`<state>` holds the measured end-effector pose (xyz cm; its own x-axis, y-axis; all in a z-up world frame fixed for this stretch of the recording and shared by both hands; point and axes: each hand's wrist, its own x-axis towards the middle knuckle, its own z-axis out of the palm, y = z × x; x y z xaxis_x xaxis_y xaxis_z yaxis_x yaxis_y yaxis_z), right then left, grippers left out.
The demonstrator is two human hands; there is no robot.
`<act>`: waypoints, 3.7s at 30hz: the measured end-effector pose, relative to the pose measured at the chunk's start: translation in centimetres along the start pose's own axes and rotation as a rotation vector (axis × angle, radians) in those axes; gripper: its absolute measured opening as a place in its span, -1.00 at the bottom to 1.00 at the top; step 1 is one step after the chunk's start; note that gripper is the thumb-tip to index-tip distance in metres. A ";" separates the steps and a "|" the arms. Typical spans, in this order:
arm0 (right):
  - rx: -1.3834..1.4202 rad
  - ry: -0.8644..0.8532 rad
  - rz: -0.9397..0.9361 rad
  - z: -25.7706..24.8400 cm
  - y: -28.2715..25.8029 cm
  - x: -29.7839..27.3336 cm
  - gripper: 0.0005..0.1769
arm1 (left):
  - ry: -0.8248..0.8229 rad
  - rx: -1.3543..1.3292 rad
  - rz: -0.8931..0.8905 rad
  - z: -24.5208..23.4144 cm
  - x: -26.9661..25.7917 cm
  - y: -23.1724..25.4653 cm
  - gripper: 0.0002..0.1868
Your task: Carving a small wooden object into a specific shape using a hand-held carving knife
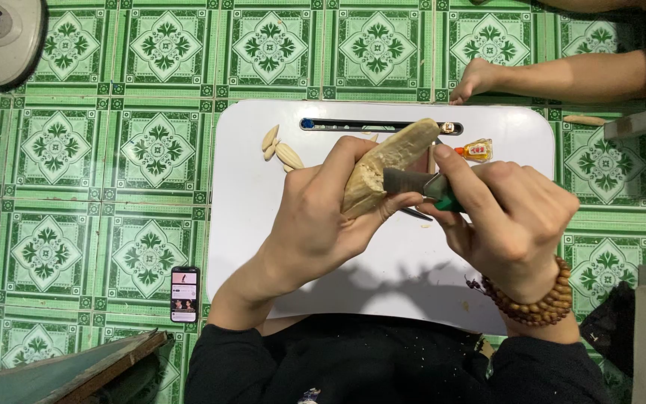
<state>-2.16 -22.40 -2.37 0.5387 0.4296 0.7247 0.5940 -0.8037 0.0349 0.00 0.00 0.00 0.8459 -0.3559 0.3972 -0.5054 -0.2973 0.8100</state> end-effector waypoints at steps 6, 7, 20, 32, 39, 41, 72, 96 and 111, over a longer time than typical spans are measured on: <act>0.219 -0.034 0.011 0.7 0.9 0.0 -0.44 | -0.017 -0.200 -0.111 0.4 0.4 -0.1 -0.63; 0.237 -0.048 0.015 0.8 1.3 -0.2 -0.44 | -0.025 -0.260 -0.134 0.5 0.6 -0.1 -0.65; 1.219 -0.199 0.455 -0.2 1.2 -2.3 -0.47 | -0.089 -0.360 -0.170 -0.4 0.9 0.6 -0.44; 0.169 -0.079 0.077 -0.1 -0.3 0.2 -0.41 | -0.088 -0.220 -0.073 0.3 0.6 0.0 -0.55; 0.203 -0.041 0.091 -0.2 -0.5 0.1 -0.42 | -0.031 -0.121 0.069 1.0 -0.2 -0.8 -0.48; 0.250 -0.035 0.082 -0.3 -0.4 0.3 -0.43 | -0.012 -0.141 0.065 1.0 -0.1 -0.6 -0.44; 0.062 0.006 0.076 -0.2 0.0 1.0 -0.38 | 0.157 -0.008 0.088 2.0 0.7 -0.8 -0.61; -0.045 0.160 0.053 1.0 -0.3 0.0 -0.39 | 0.279 0.108 0.019 2.1 0.9 -0.5 -0.51; 0.263 0.117 0.401 -0.6 1.8 -0.3 -0.46 | 0.025 -0.224 -0.104 0.5 1.2 0.4 -0.52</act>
<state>-1.59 -24.19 -2.13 0.6943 0.0466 0.7182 0.4921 -0.7589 -0.4265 0.70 -0.97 0.55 0.8968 -0.3109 0.3147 -0.3671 -0.1262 0.9216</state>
